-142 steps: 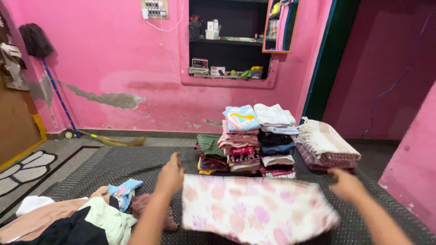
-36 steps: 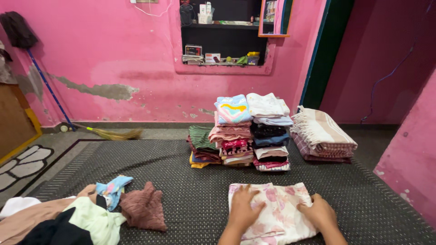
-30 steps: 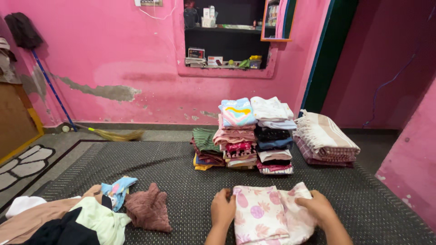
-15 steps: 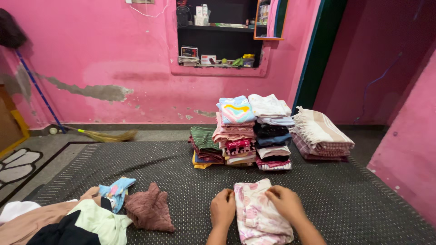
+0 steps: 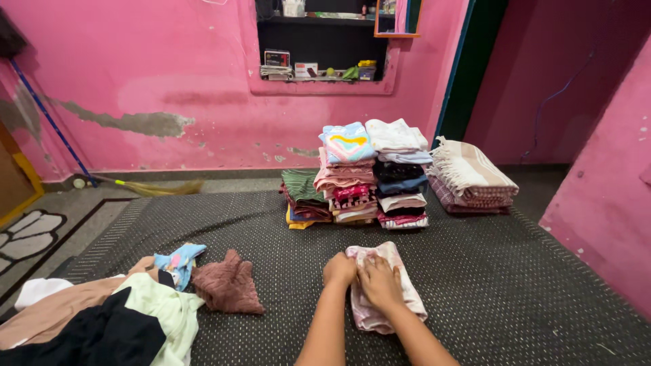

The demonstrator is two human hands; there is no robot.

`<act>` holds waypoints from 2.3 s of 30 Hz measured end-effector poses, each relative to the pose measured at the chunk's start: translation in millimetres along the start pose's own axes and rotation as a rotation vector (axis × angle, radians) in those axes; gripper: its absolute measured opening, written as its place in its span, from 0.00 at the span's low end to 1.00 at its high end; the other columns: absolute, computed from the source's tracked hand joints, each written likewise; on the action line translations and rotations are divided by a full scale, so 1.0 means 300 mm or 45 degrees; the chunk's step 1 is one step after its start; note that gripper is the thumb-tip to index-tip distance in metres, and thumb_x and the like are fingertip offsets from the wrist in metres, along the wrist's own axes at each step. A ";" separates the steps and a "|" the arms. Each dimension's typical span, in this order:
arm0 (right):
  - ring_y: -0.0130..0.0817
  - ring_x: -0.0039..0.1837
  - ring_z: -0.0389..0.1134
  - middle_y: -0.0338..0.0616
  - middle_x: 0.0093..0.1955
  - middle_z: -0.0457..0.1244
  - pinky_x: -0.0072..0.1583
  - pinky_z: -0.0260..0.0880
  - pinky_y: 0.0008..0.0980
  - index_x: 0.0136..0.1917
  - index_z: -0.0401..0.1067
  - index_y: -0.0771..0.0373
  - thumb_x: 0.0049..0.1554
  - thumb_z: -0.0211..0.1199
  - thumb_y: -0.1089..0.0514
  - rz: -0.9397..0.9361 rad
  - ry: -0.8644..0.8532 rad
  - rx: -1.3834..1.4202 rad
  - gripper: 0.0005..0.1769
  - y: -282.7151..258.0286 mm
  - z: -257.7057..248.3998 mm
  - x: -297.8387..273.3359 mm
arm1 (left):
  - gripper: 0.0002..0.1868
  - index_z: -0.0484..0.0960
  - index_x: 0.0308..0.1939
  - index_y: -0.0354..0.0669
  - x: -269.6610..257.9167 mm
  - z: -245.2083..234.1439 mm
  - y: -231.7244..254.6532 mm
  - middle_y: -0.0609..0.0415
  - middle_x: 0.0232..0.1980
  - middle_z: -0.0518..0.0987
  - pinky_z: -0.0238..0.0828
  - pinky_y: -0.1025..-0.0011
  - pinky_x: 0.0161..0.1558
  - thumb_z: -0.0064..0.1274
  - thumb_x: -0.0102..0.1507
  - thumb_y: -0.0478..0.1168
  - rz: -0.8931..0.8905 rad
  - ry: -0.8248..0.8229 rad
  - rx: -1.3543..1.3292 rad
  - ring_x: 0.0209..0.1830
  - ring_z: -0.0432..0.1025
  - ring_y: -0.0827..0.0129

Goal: The person folds several items of clothing, including pants and shirts, by hand and places them into organized stacks on a floor mat.

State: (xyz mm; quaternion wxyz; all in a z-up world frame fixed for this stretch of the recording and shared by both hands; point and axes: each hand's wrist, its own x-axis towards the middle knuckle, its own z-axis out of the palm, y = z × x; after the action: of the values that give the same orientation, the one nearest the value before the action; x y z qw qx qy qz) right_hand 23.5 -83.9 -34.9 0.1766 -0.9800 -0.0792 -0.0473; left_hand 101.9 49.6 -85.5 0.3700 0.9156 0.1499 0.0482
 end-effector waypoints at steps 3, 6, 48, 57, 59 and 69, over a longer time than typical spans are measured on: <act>0.45 0.81 0.51 0.45 0.80 0.53 0.80 0.36 0.56 0.76 0.61 0.52 0.65 0.38 0.37 0.086 -0.058 0.215 0.33 -0.036 -0.029 0.051 | 0.19 0.85 0.50 0.36 0.069 0.041 -0.009 0.36 0.50 0.80 0.72 0.52 0.55 0.52 0.65 0.48 0.010 0.030 -0.269 0.52 0.75 0.43; 0.45 0.74 0.61 0.47 0.73 0.63 0.76 0.51 0.52 0.74 0.64 0.57 0.68 0.40 0.39 -0.140 -0.219 0.802 0.31 -0.060 -0.055 0.140 | 0.18 0.82 0.48 0.34 0.084 -0.021 0.025 0.48 0.34 0.78 0.70 0.56 0.35 0.48 0.69 0.48 -0.293 -0.430 -1.385 0.30 0.70 0.58; 0.41 0.56 0.73 0.53 0.60 0.68 0.58 0.75 0.47 0.69 0.65 0.63 0.60 0.56 0.62 0.073 -0.209 1.571 0.24 0.070 -1.402 0.611 | 0.26 0.72 0.65 0.54 0.146 -0.163 -0.219 0.53 0.65 0.78 0.70 0.46 0.65 0.50 0.64 0.54 -0.317 -0.687 -2.192 0.66 0.73 0.59; 0.40 0.58 0.74 0.51 0.60 0.68 0.60 0.76 0.43 0.69 0.66 0.64 0.61 0.56 0.60 -0.100 -0.214 1.734 0.22 0.114 -1.316 1.047 | 0.29 0.68 0.65 0.54 0.148 -0.198 -0.231 0.47 0.63 0.75 0.70 0.42 0.59 0.40 0.66 0.63 -0.655 -0.873 -2.449 0.62 0.70 0.55; 0.40 0.58 0.74 0.50 0.59 0.69 0.60 0.77 0.42 0.68 0.66 0.63 0.61 0.56 0.59 -0.136 -0.207 1.837 0.22 0.193 -1.240 1.136 | 0.29 0.68 0.65 0.51 0.156 -0.169 -0.260 0.46 0.62 0.74 0.71 0.43 0.60 0.41 0.67 0.62 -0.672 -0.860 -2.492 0.61 0.71 0.54; 0.39 0.53 0.73 0.49 0.56 0.68 0.51 0.77 0.42 0.68 0.66 0.65 0.58 0.62 0.60 0.328 -0.220 1.695 0.26 0.420 -0.868 1.234 | 0.28 0.68 0.64 0.50 0.185 -0.148 -0.259 0.45 0.60 0.74 0.71 0.44 0.58 0.40 0.67 0.61 -0.712 -0.846 -2.378 0.58 0.72 0.54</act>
State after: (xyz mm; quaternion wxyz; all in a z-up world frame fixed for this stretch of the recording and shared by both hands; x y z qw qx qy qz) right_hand 392.2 -241.1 210.0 0.7389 -0.6645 0.0120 0.1114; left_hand 127.2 149.3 -108.6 0.9548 0.1625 0.1506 -0.1981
